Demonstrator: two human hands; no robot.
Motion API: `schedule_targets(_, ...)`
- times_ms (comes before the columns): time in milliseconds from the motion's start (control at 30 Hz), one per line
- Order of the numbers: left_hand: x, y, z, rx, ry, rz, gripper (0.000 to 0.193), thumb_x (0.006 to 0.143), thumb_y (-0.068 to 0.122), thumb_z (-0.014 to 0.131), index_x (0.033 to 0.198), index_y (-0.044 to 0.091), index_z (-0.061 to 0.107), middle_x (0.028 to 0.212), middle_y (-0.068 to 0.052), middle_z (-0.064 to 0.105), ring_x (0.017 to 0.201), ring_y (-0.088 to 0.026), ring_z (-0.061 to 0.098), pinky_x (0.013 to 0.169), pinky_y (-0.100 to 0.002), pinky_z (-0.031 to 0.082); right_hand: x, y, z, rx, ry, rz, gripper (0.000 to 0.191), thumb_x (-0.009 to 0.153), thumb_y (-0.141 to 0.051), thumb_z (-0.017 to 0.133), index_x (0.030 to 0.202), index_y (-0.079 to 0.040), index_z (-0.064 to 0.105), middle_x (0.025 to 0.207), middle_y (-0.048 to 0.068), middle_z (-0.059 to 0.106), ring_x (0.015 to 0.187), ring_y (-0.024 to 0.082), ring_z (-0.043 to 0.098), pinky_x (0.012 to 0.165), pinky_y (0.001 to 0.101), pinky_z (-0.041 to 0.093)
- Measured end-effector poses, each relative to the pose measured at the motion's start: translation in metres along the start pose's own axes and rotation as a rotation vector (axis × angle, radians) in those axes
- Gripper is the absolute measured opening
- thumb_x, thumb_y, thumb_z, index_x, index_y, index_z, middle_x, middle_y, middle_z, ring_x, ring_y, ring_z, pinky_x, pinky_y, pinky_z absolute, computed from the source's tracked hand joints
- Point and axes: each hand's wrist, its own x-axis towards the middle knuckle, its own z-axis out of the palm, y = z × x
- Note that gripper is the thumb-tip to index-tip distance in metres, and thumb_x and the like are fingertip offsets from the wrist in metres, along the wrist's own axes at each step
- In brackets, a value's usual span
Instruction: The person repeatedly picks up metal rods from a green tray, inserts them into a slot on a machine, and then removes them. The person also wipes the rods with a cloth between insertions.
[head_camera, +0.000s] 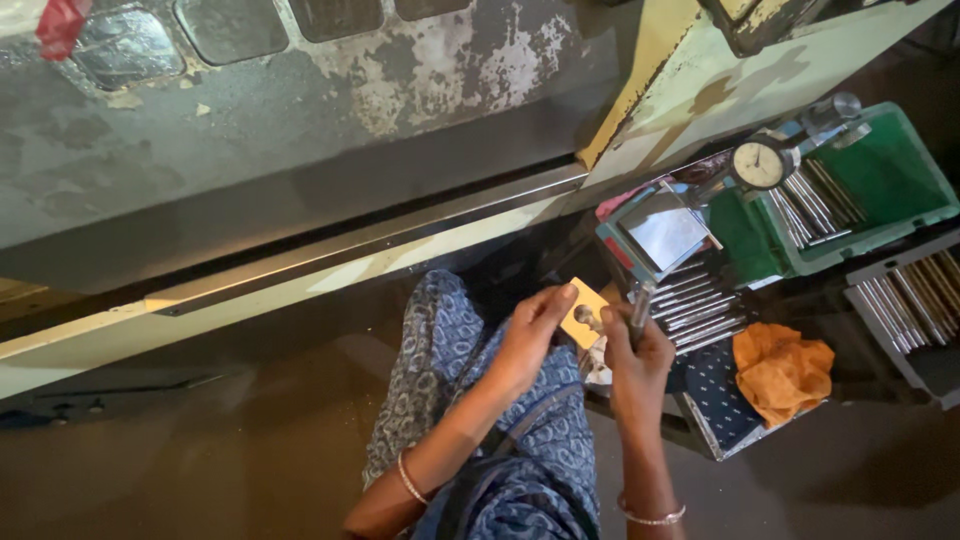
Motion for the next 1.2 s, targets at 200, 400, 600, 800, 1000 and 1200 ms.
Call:
schedule_targets(200,-0.002,0.024,-0.012,-0.184,-0.108,-0.454,0.052,0.099,0.058,0.046,0.111,0.015,0.071,0.088,-0.003,0.069,0.072,-0.015,0.065,0.054,-0.027,0.044,0.002,-0.028,-0.008,-0.585,-0.157,-0.718,0.012,0.089,-0.011,0.077,0.096,-0.008,0.068,0.075,0.004,0.060,0.067,0.017,0.055,0.057,0.0328,0.040)
schedule_targets(400,0.017,-0.007,-0.031,0.084,-0.319,-0.089,0.040,0.106,0.041,0.060,0.115,0.005,0.075,0.106,-0.003,0.072,0.094,-0.009,0.065,0.080,-0.022,0.052,-0.006,-0.045,-0.004,-0.778,-0.175,-1.120,0.031,0.082,-0.010,0.084,0.111,-0.004,0.076,0.072,0.002,0.058,0.063,0.019,0.055,0.057,0.0371,0.041)
schedule_targets(600,0.024,-0.008,-0.032,-0.094,-0.317,-0.147,0.031,0.104,0.028,0.062,0.118,0.002,0.071,0.106,-0.005,0.071,0.096,-0.012,0.070,0.083,-0.025,0.056,-0.008,-0.029,0.002,-0.610,-0.142,-0.605,0.028,0.075,-0.014,0.087,0.095,-0.005,0.071,0.069,0.001,0.054,0.062,0.012,0.052,0.056,0.0308,0.041)
schedule_targets(800,0.008,0.032,-0.011,-0.273,-0.195,-0.172,0.030,0.104,0.024,0.061,0.125,0.004,0.069,0.103,-0.005,0.071,0.090,-0.012,0.069,0.079,-0.024,0.057,-0.011,-0.003,-0.001,0.121,-0.168,-0.129,0.023,0.103,-0.024,0.056,0.118,-0.007,0.052,0.090,0.000,0.052,0.072,0.005,0.047,0.059,0.0223,0.036)
schedule_targets(1000,0.003,0.042,0.001,-0.308,-0.205,-0.186,0.030,0.106,0.024,0.057,0.125,0.004,0.067,0.101,-0.004,0.070,0.089,-0.010,0.069,0.077,-0.023,0.056,-0.017,-0.002,0.003,0.032,-0.167,-0.179,0.024,0.107,-0.021,0.045,0.120,-0.004,0.057,0.087,0.000,0.053,0.071,0.007,0.045,0.062,0.0233,0.037)
schedule_targets(1200,0.009,0.022,-0.007,-0.266,-0.246,-0.189,0.029,0.107,0.025,0.056,0.125,0.005,0.068,0.095,-0.002,0.070,0.076,-0.006,0.063,0.062,-0.018,0.048,-0.020,-0.016,0.001,0.038,-0.197,-0.198,0.018,0.106,-0.012,0.052,0.119,-0.001,0.057,0.091,0.002,0.058,0.077,0.007,0.051,0.065,0.0231,0.042)
